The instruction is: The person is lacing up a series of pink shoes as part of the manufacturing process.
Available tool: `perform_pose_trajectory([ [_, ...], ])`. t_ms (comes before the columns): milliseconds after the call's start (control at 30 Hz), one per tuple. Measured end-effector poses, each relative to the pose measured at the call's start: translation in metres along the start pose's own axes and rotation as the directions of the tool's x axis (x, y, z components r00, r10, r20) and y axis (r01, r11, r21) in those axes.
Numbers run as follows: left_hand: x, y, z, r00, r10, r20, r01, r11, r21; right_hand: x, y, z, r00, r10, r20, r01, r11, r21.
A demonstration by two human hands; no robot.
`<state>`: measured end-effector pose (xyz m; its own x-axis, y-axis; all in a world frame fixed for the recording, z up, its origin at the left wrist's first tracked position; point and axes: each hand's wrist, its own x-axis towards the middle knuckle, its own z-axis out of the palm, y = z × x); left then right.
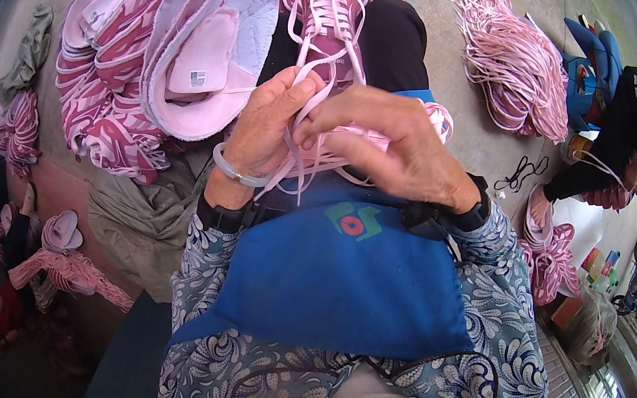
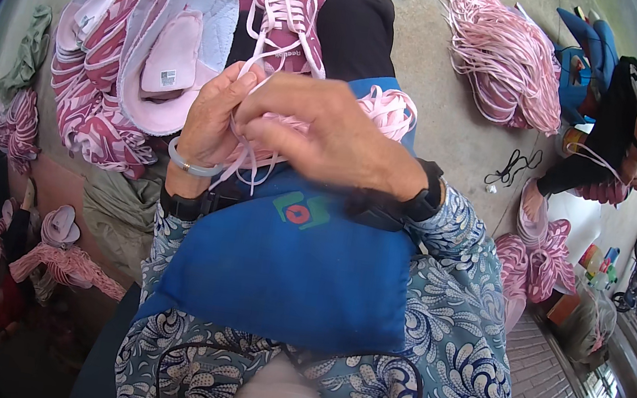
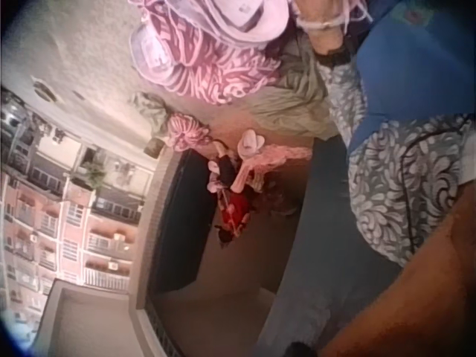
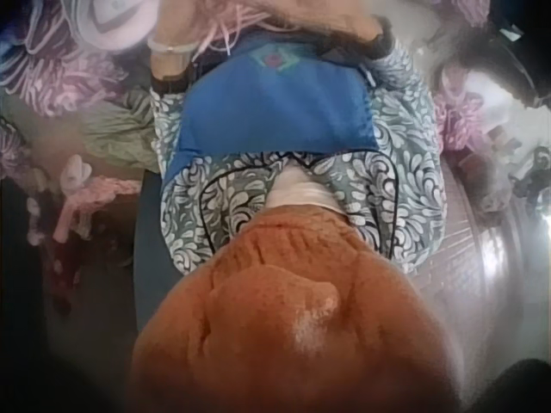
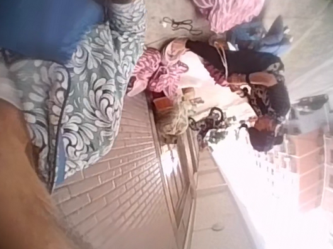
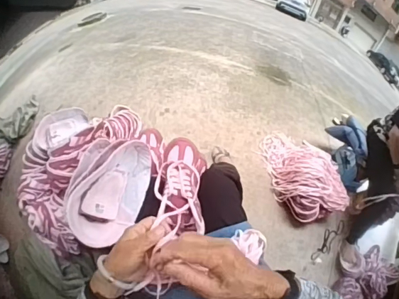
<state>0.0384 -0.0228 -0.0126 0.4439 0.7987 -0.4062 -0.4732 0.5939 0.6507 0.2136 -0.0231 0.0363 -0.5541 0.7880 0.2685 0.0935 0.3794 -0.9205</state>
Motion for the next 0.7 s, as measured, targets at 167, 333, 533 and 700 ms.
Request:
perform_pose_trajectory([
  [167, -0.009, -0.003, 0.021, 0.986, 0.067, 0.152, -0.123, 0.909, 0.399, -0.021, 0.031, -0.017, 0.735, 0.678, 0.025, -0.661, 0.708, 0.247],
  [333, -0.01, -0.015, 0.029, 0.974, 0.004, 0.225, -0.12, 0.855, 0.505, -0.014, 0.056, 0.009, 0.721, 0.678, 0.146, -0.544, 0.422, 0.725],
  [533, -0.011, 0.008, 0.019, 0.965, -0.164, 0.203, 0.051, 0.881, 0.47, -0.01, 0.066, -0.005, 0.824, 0.498, 0.27, -0.409, 0.193, 0.892],
  [700, 0.028, 0.047, -0.012, 0.929, 0.369, 0.021, -0.341, 0.833, 0.435, 0.01, 0.071, -0.042, 0.842, 0.54, 0.007, -0.207, 0.311, 0.928],
])
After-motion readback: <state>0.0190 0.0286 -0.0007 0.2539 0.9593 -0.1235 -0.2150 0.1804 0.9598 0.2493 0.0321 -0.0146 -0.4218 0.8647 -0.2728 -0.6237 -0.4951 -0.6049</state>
